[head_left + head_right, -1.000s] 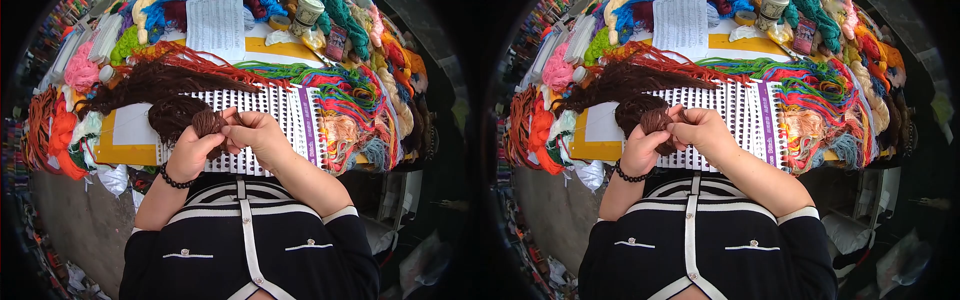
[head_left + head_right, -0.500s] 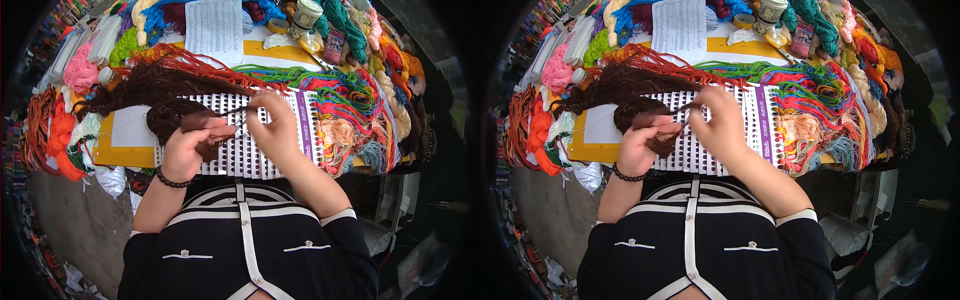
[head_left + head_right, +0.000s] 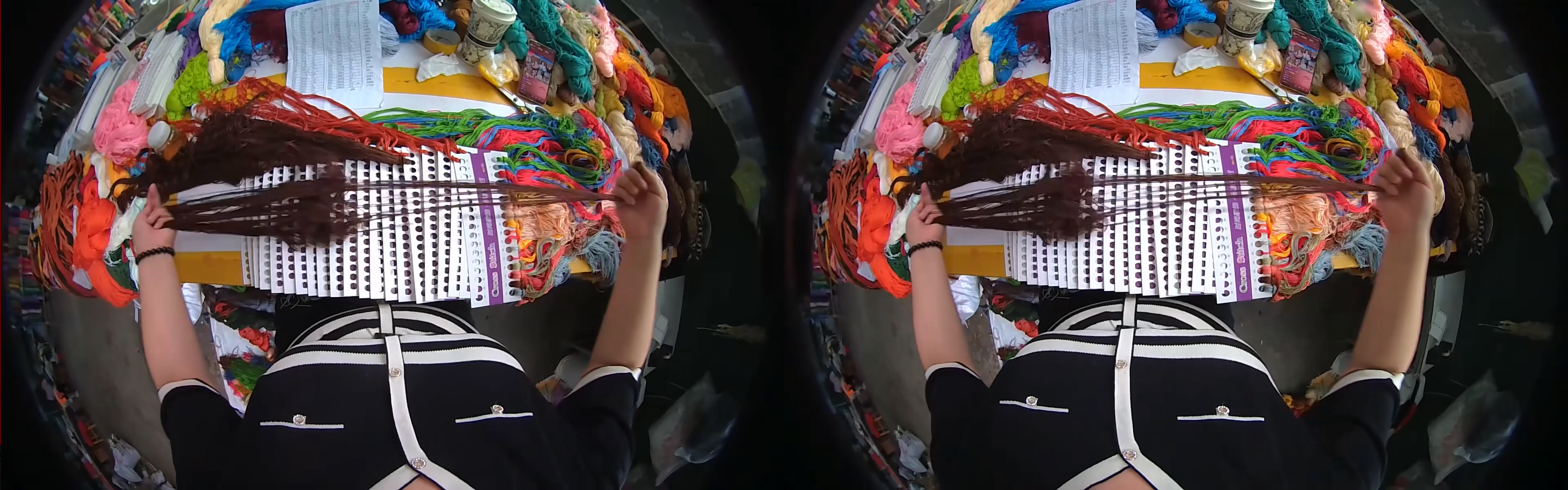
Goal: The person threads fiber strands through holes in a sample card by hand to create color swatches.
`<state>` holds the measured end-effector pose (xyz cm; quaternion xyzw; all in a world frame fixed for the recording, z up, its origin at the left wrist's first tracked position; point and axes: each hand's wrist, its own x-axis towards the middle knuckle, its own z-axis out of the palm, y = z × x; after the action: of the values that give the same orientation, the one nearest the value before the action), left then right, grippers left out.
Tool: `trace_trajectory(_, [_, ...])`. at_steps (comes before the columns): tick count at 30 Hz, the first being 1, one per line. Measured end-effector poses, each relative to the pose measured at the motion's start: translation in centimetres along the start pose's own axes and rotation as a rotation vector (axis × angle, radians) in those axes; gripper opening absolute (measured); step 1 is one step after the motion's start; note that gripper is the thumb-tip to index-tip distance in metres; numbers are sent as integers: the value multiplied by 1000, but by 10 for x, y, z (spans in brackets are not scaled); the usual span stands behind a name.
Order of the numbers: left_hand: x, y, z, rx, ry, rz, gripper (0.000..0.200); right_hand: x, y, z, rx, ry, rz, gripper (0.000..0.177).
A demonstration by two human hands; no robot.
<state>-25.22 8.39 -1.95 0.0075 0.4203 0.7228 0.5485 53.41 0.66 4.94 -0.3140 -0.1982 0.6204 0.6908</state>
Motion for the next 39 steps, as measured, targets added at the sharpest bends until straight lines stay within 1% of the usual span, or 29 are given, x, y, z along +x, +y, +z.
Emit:
trace_trajectory(1, [7,13,-1,149,140,104,29,0,-24,-19,-45,86,-28,13])
trace_trajectory(2, [19,26,-11,448,203,277,30,-1,-49,-38,-90,173,-55,13])
trace_trajectory(4, [32,55,-29,553,348,398,33,-2,-108,-94,-215,354,-228,14])
trace_trajectory(6, [-4,34,18,550,459,499,37,-11,-118,-73,-692,899,-499,16])
trace_trajectory(7, [20,53,-3,649,244,423,39,-13,-115,-65,-898,863,-622,13])
trace_trajectory(8, [-10,15,41,513,179,352,37,-9,-79,-18,-868,726,-658,12])
trace_trajectory(9, [-30,-12,62,464,-90,131,35,-7,-32,38,-836,590,-688,15])
trace_trajectory(10, [-44,-50,85,445,-208,1,33,-11,-12,61,-1091,543,-437,23])
trace_trajectory(11, [-66,-88,111,434,-300,-209,32,-2,20,68,-1331,326,-408,23])
trace_trajectory(12, [-80,-122,128,413,-404,-464,30,0,63,100,-1325,331,-193,25])
trace_trajectory(13, [-88,-156,140,411,-492,-659,28,11,97,97,-1375,99,-57,26])
trace_trajectory(14, [-101,-189,151,487,-572,-727,27,15,130,105,-1515,-109,-30,25])
trace_trajectory(15, [-106,-217,158,546,-607,-764,28,23,161,106,-1484,-250,-49,24])
trace_trajectory(16, [-111,-241,164,607,-639,-802,28,30,186,107,-1459,-266,33,25])
trace_trajectory(17, [-121,-257,172,669,-636,-750,29,34,197,118,-1502,-290,92,26])
trace_trajectory(18, [-128,-271,178,731,-632,-698,30,42,211,111,-1550,-294,21,27])
trace_trajectory(20, [-128,-296,184,859,-645,-594,31,56,226,105,-1524,-187,145,25])
trace_trajectory(21, [-130,-301,186,882,-648,-556,29,59,226,105,-1525,-191,148,25])
trace_trajectory(22, [-129,-308,188,911,-684,-492,25,61,225,104,-1493,-179,218,23])
trace_trajectory(23, [-130,-313,191,905,-669,-460,23,62,225,103,-1460,-165,286,22])
trace_trajectory(25, [-130,-322,193,895,-651,-432,22,62,223,106,-1431,-151,313,22])
trace_trajectory(27, [-124,-332,191,1009,-692,-314,22,63,223,108,-1401,-140,335,21])
trace_trajectory(30, [-123,-336,191,1066,-734,-251,25,64,223,108,-1380,-129,347,24])
trace_trajectory(32, [-125,-337,192,1067,-732,-251,25,64,225,110,-1574,-193,252,26])
trace_trajectory(33, [-123,-339,192,1076,-742,-234,24,63,227,109,-1574,-192,254,26])
trace_trajectory(35, [-121,-341,190,1086,-750,-221,24,60,233,107,-1751,-256,-44,26])
trace_trajectory(36, [-121,-340,190,1146,-769,-175,22,60,233,105,-1751,-258,-43,26])
trace_trajectory(38, [-119,-336,190,1208,-787,-125,21,61,230,99,-1614,-329,76,23])
trace_trajectory(39, [-120,-329,190,1299,-833,-9,21,60,228,101,-1613,-330,77,23])
